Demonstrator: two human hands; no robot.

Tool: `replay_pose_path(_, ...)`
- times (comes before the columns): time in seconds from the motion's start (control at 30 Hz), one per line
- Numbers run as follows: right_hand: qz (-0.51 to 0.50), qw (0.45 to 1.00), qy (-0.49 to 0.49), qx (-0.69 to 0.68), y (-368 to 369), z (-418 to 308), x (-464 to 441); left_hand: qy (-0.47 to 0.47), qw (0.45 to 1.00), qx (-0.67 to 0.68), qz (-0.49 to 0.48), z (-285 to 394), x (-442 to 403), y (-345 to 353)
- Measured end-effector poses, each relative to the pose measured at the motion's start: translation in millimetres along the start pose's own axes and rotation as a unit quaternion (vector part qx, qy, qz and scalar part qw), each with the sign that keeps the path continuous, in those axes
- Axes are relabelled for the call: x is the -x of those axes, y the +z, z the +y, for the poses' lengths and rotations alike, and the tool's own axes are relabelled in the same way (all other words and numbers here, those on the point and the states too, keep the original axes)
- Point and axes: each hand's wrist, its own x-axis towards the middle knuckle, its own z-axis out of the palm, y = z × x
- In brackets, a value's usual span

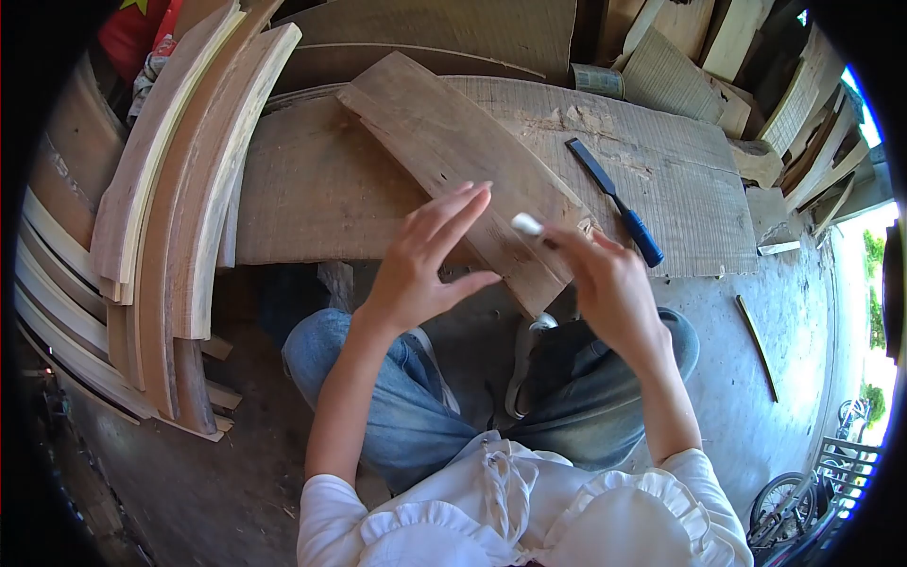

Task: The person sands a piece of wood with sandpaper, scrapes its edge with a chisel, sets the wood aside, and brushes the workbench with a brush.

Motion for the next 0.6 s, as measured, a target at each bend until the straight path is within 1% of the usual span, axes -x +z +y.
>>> replay_pose_path(0.03, -0.029, 0.998, -0.045, -0.023, 0.9, -4.8, 2.1, 0.000, 1.000, -0.001, -0.003, 2.4, 0.4, 4.2)
replay_pose_path(0.07, -0.057, 0.993, -0.088, -0.046, 1.0, -11.9, 2.6, 0.007, 0.999, 0.039, -0.012, 5.2, 1.2, 8.4)
replay_pose_path(0.1, -0.071, 0.985, -0.104, -0.119, 2.8, -14.8, 0.0, 0.014, 0.996, 0.080, -0.021, 5.9, 3.3, 11.8)
replay_pose_path(0.13, -0.080, 0.979, -0.082, -0.169, 2.8, -12.0, -5.0, 0.052, 0.994, 0.064, -0.066, -0.5, 10.7, 14.4)
replay_pose_path(0.17, -0.090, 0.970, -0.060, -0.218, 2.5, -7.4, -12.5, 0.052, 0.994, 0.065, -0.070, -1.0, 16.3, 15.1)
replay_pose_path(0.2, -0.053, 0.973, -0.005, -0.225, 4.6, -2.5, -20.9, 0.036, 0.996, 0.067, -0.044, 0.9, 21.2, 15.7)
replay_pose_path(0.23, 0.036, 0.976, 0.020, -0.216, 15.1, 9.2, -31.9, 0.020, 0.997, 0.070, -0.018, 2.1, 24.0, 16.2)
replay_pose_path(0.27, 0.126, 0.970, 0.044, -0.203, 28.5, 23.5, -43.2, 0.040, 0.998, 0.050, 0.013, 3.2, 22.8, 14.2)
replay_pose_path(0.3, 0.149, 0.963, 0.077, -0.213, 35.5, 33.9, -54.5, 0.041, 0.998, 0.053, 0.010, 7.9, 21.2, 15.3)
replay_pose_path(0.33, 0.171, 0.953, 0.110, -0.224, 42.9, 42.6, -64.8, 0.056, 0.998, 0.013, 0.004, 14.8, 20.9, 17.0)
replay_pose_path(0.37, 0.180, 0.951, 0.110, -0.227, 55.0, 51.0, -73.5, 0.069, 0.997, -0.028, -0.003, 20.9, 22.3, 18.8)
replay_pose_path(0.4, 0.189, 0.948, 0.110, -0.231, 67.7, 56.7, -80.5, 0.109, 0.991, -0.039, -0.073, 20.0, 31.0, 27.0)
replay_pose_path(0.47, 0.178, 0.951, 0.113, -0.227, 82.4, 58.9, -87.2, 0.192, 0.965, -0.051, -0.171, 25.1, 41.1, 47.4)
replay_pose_path(0.5, 0.205, 0.958, 0.069, -0.188, 85.5, 58.4, -89.6, 0.211, 0.951, -0.085, -0.208, 28.5, 41.4, 50.9)
replay_pose_path(0.53, 0.232, 0.961, 0.027, -0.148, 87.5, 59.1, -91.8, 0.212, 0.951, -0.086, -0.210, 24.1, 38.6, 49.5)
replay_pose_path(0.6, 0.228, 0.959, 0.041, -0.165, 89.9, 61.5, -89.8, 0.251, 0.937, -0.078, -0.228, 7.0, 28.6, 40.1)
